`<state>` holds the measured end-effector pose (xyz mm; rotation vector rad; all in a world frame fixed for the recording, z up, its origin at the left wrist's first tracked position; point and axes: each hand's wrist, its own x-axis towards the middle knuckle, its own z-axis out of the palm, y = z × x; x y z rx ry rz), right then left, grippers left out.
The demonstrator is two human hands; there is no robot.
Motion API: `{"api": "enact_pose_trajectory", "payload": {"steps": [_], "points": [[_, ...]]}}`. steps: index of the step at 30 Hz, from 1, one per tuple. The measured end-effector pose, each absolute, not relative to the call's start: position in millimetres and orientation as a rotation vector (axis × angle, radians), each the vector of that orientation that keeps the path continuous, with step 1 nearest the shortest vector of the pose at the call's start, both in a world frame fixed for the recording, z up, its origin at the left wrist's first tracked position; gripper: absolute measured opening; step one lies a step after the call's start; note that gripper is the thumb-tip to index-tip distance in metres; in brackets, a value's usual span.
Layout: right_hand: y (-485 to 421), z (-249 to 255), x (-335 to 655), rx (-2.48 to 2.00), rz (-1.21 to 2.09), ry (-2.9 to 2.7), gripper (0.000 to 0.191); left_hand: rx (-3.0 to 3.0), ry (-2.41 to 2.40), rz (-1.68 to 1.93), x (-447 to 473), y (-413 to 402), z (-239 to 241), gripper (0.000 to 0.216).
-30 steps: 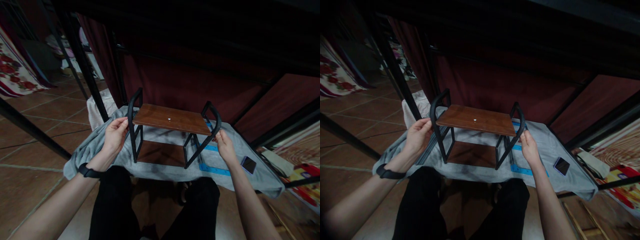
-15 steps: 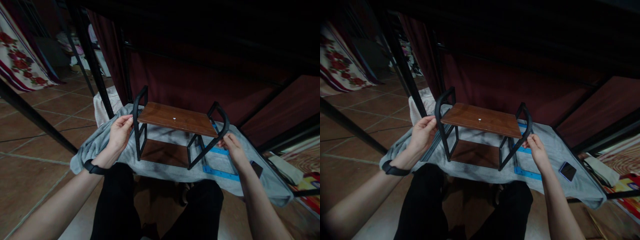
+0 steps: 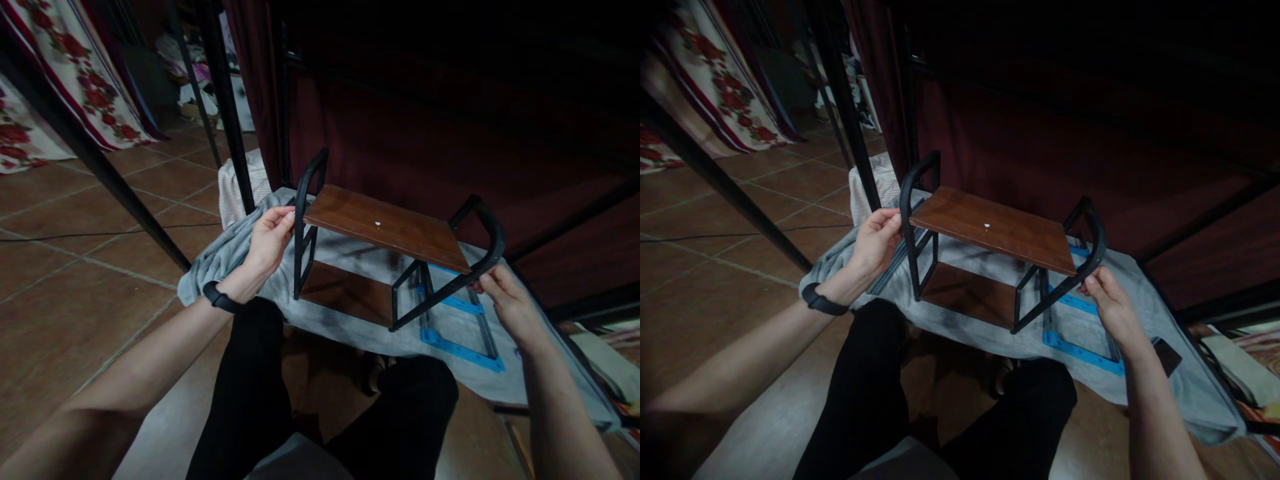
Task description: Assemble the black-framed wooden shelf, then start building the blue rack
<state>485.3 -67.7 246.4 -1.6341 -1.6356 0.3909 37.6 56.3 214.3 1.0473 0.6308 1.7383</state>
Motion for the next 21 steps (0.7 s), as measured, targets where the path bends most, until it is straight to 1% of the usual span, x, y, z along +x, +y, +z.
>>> {"api": "enact_pose_trajectory", "payload": {"steps": [5,9,15,21], "points": [[-66,259,477,-1.541,0.589,-1.608,0.036,1.051,0.661,1.726,38,55,215,0.021],[-65,265,476,-1.554,0.669,-1.605,0.038,1.026,0.679,1.754,40,53,217,0.019],[-72,263,471,-1.621,0.392,-1.629,0.039,1.033,0.583,1.710,40,53,218,0.010],[-78,258,465,-1.726,0.144,-1.675,0.040,1.052,0.542,1.705,40,57,216,0.016]]}}
